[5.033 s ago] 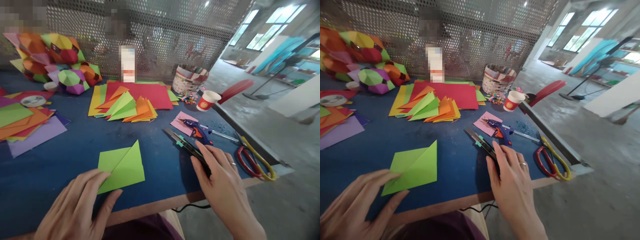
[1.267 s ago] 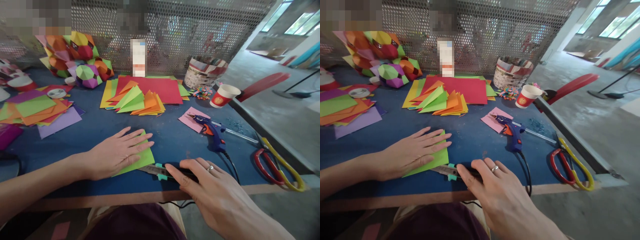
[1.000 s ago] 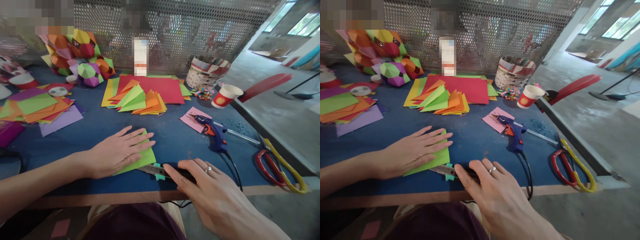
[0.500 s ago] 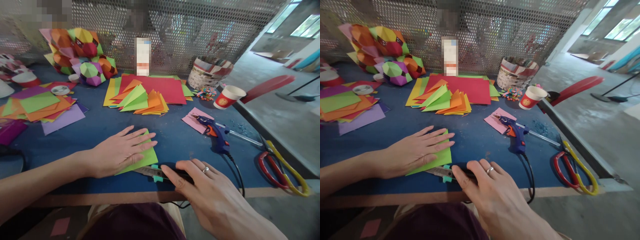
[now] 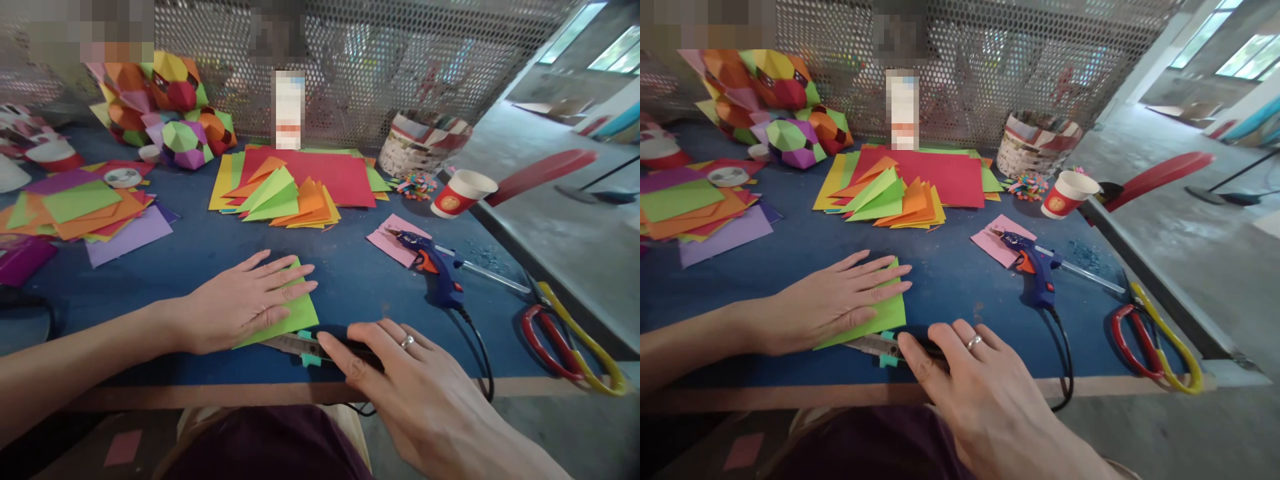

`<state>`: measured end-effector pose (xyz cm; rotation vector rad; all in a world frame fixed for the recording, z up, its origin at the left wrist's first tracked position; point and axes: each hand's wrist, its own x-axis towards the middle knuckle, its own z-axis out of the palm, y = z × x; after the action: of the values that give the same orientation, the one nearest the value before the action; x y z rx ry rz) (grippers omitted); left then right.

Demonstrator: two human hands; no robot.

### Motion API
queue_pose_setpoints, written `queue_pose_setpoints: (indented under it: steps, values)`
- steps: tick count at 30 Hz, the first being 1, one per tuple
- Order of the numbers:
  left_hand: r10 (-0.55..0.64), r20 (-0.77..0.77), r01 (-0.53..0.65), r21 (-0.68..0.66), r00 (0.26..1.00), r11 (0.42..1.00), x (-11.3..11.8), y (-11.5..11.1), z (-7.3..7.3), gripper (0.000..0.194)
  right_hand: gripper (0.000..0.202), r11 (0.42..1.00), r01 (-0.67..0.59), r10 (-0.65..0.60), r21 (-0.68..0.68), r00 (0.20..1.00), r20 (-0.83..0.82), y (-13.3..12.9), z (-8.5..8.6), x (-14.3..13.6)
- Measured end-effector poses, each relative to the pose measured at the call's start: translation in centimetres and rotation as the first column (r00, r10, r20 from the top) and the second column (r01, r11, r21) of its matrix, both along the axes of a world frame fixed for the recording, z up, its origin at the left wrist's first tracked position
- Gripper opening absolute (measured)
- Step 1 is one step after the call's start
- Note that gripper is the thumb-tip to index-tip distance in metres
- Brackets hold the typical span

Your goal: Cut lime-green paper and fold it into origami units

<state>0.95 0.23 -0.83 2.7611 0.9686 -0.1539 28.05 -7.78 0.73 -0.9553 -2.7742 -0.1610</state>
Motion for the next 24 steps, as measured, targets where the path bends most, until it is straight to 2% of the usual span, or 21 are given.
queue_pose_setpoints:
  steps: [24]
  values:
    - [-0.015, 0.021, 0.015, 0.014, 1.000, 1.000, -0.12, 0.04, -0.30, 0.053, 0.061, 0.999, -0.031, 0.030, -0.039, 0.999, -0.010, 0.42, 0.16, -1.01]
